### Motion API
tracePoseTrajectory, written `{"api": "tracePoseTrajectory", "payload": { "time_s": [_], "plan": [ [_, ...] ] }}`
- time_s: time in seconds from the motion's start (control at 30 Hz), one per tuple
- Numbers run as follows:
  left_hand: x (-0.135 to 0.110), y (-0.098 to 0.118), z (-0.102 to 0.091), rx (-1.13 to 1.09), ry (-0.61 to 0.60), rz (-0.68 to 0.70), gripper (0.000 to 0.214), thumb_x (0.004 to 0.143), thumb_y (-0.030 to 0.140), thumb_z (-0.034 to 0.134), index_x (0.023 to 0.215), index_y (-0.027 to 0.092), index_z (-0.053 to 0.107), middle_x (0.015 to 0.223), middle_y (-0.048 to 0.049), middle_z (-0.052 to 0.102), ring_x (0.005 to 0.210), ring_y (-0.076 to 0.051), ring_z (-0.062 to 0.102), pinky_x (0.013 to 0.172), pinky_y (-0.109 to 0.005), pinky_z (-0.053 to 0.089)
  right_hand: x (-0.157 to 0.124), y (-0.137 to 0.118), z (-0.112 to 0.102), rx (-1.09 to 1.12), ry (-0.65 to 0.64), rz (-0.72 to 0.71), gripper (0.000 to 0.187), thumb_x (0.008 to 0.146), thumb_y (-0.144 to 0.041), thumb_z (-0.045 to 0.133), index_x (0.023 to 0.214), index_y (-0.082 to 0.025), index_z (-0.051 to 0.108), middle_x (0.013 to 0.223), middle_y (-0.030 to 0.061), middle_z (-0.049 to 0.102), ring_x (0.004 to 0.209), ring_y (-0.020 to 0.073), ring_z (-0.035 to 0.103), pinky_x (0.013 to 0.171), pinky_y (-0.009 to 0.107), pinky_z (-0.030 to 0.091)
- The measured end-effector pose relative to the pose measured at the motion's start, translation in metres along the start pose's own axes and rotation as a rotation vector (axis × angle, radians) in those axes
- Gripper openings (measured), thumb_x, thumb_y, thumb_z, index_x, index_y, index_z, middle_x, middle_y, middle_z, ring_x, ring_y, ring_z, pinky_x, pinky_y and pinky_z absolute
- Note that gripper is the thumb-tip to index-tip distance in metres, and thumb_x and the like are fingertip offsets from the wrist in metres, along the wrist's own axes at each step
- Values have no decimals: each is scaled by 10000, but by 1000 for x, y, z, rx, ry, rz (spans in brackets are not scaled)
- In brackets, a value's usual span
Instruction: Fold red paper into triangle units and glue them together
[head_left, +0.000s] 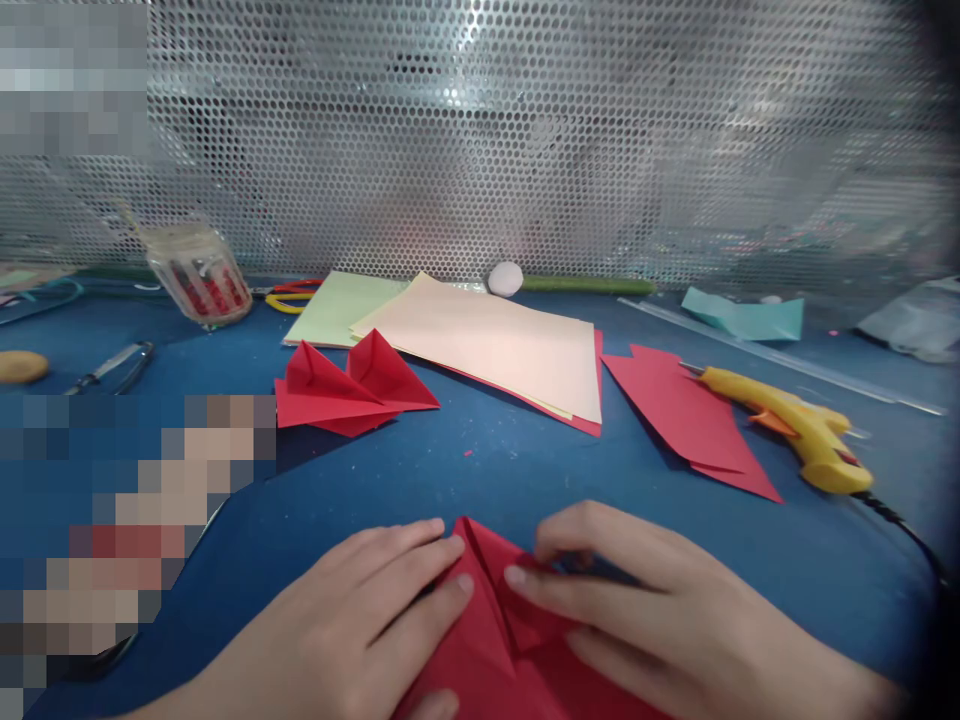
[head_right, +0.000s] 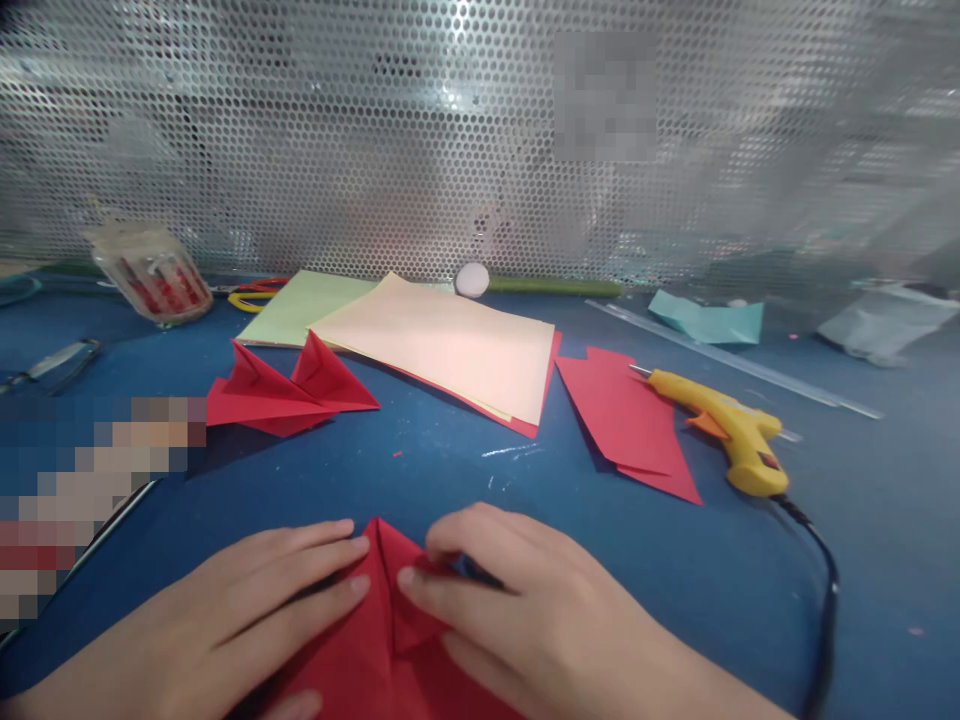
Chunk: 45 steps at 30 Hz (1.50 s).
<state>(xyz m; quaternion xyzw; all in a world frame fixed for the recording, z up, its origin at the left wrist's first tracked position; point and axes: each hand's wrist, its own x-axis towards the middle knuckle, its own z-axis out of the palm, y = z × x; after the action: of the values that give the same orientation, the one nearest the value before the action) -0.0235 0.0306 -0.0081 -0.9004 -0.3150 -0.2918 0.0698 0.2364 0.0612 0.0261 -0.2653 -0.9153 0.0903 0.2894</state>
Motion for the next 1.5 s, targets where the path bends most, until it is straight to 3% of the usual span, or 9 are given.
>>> {"api": "tracePoseTrajectory", "payload": {
  "time_s": [0.2, 0.37, 0.7, 0.97, 1.2, 1.33, 1.5],
  "plan": [
    [3, 3, -1, 71, -22, 32, 421, 1099, 308, 333, 1203, 145, 707, 1246, -69, 738, 1196, -183, 651, 1124, -295, 434, 3, 2, -4, -22, -59, -150, 310, 1065, -168, 453, 1030, -204, 759, 1087, 37, 805, 991, 137, 764, 986, 207, 573],
    [14, 2, -12, 86, -211, 42, 397, 1100, 326, 382, 1216, 139, 713, 1293, -83, 720, 1181, -198, 671, 1069, -288, 486, 1, 5, -9, -140, -159, -268, 301, 1074, -209, 464, 1148, -175, 753, 1227, 52, 756, 1179, 138, 695, 1131, 240, 432],
    [14, 5, -22, 135, -305, 61, 391, 1102, 359, 370, 1335, 172, 623, 1434, -53, 630, 1283, -205, 597, 1114, -332, 439, 4, 8, -9, -134, -196, -282, 259, 1027, -249, 559, 1182, -150, 743, 1245, 81, 742, 1213, 144, 672, 1141, 251, 393],
    [14, 2, -23, 115, -381, 83, 395, 1098, 324, 357, 1409, 189, 561, 1500, -51, 569, 1347, -214, 540, 1133, -357, 426, 4, 6, -11, -64, -240, -273, 284, 1025, -169, 513, 1189, -111, 738, 1232, 101, 749, 1291, 126, 610, 1170, 225, 331],
    [15, 2, -25, 144, -418, 126, 550, 925, 167, 485, 1473, 118, 474, 1558, -103, 494, 1382, -258, 506, 1126, -412, 443, 7, 5, -13, -20, -265, -254, 329, 1045, -195, 467, 1192, -91, 741, 1265, 126, 727, 1287, 146, 614, 1158, 234, 339],
    [16, 1, -24, 107, -422, 111, 567, 905, 153, 494, 1471, 114, 477, 1539, -99, 519, 1358, -259, 520, 1121, -417, 450, 9, 5, -17, -13, -293, -259, 332, 1035, -202, 470, 1197, -91, 737, 1264, 135, 727, 1301, 126, 600, 1171, 214, 307],
    [7, 8, -17, 33, -401, -12, 662, 804, 113, 649, 1440, 243, 517, 1557, -111, 493, 1300, -303, 536, 1072, -483, 476, 7, 6, -15, 36, -311, -255, 335, 1034, -217, 459, 1194, -98, 728, 1225, 145, 749, 1254, 143, 648, 1147, 240, 406]
  ]
}}
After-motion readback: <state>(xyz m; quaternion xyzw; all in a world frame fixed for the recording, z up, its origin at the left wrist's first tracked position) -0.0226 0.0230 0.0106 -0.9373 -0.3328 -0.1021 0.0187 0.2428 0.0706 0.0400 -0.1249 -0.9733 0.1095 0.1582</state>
